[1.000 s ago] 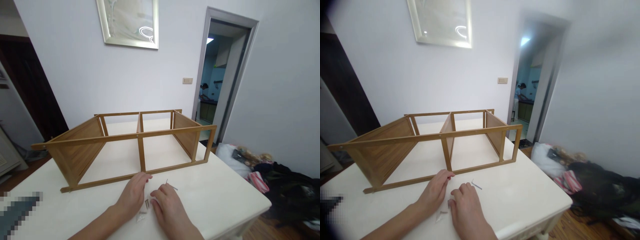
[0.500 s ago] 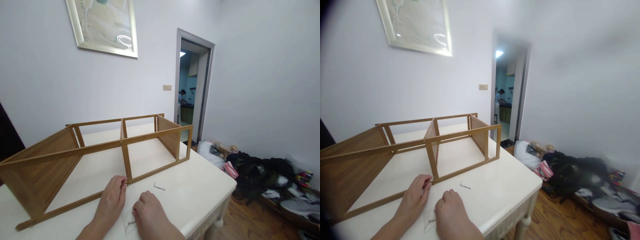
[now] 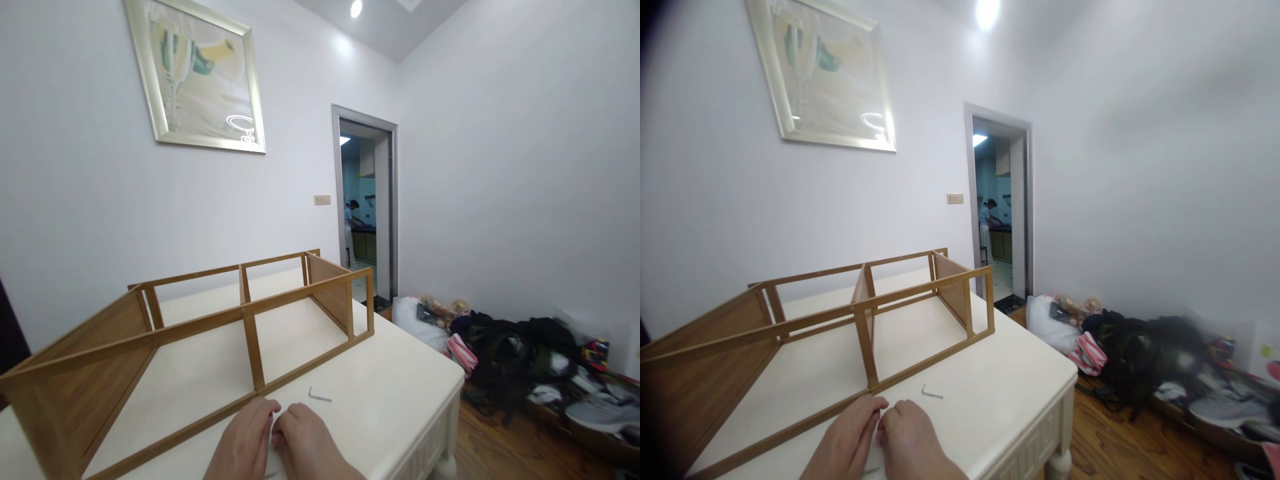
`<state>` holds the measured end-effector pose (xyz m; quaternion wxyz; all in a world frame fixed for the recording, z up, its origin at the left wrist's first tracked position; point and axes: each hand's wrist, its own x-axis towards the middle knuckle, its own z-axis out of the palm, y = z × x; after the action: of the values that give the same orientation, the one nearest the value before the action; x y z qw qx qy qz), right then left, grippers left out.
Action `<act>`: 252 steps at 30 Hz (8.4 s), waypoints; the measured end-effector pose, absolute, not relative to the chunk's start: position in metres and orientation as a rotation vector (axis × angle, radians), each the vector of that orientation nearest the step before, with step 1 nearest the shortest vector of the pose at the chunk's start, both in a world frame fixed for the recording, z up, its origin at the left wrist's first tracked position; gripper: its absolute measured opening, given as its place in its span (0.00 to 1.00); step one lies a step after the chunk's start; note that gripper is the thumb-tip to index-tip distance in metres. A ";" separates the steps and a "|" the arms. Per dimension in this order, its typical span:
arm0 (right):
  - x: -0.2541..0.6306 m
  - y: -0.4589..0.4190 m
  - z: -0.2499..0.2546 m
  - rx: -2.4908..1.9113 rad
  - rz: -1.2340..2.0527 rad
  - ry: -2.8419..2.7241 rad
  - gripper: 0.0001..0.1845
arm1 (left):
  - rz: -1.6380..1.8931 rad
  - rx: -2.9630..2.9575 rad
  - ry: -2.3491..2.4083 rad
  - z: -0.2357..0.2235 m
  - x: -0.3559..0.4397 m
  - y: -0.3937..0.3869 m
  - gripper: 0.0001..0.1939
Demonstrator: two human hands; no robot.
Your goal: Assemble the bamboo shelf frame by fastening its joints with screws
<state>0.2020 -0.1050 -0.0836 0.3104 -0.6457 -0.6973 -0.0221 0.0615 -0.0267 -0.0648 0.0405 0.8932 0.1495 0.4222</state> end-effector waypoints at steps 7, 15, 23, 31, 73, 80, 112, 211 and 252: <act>0.211 -0.122 -0.057 -1.536 0.046 -1.558 0.09 | 0.841 2.631 0.529 -0.056 0.058 -0.037 0.12; 0.265 -0.129 -0.053 -1.575 0.094 -1.408 0.10 | 0.625 2.521 0.578 -0.044 0.056 -0.040 0.16; 0.340 -0.122 -0.050 -1.773 0.087 -1.200 0.12 | 0.593 2.456 0.626 -0.040 0.054 -0.040 0.13; 0.408 -0.110 -0.042 -1.915 0.024 -0.992 0.07 | 0.563 2.507 0.611 -0.039 0.055 -0.044 0.07; 0.399 -0.099 -0.057 -1.966 0.140 -0.994 0.14 | 0.411 2.561 0.735 -0.015 0.266 0.007 0.25; 0.399 -0.099 -0.059 -1.980 0.148 -1.012 0.12 | 0.311 2.443 0.487 -0.031 0.289 0.026 0.29; 0.398 -0.097 -0.054 -2.018 0.141 -1.099 0.10 | 0.467 2.538 0.354 -0.048 0.289 0.037 0.18; 0.397 -0.094 -0.050 -2.194 -0.066 -1.184 0.09 | 0.487 2.770 0.846 -0.036 0.273 -0.003 0.11; 0.394 -0.097 -0.051 -2.170 -0.105 -1.192 0.10 | 0.431 2.759 0.832 -0.032 0.273 -0.003 0.11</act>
<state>0.3944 -0.0969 -0.0509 0.3257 -0.8280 -0.4547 -0.0402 0.2732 -0.0034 -0.0318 0.1136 0.9408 0.2837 0.1469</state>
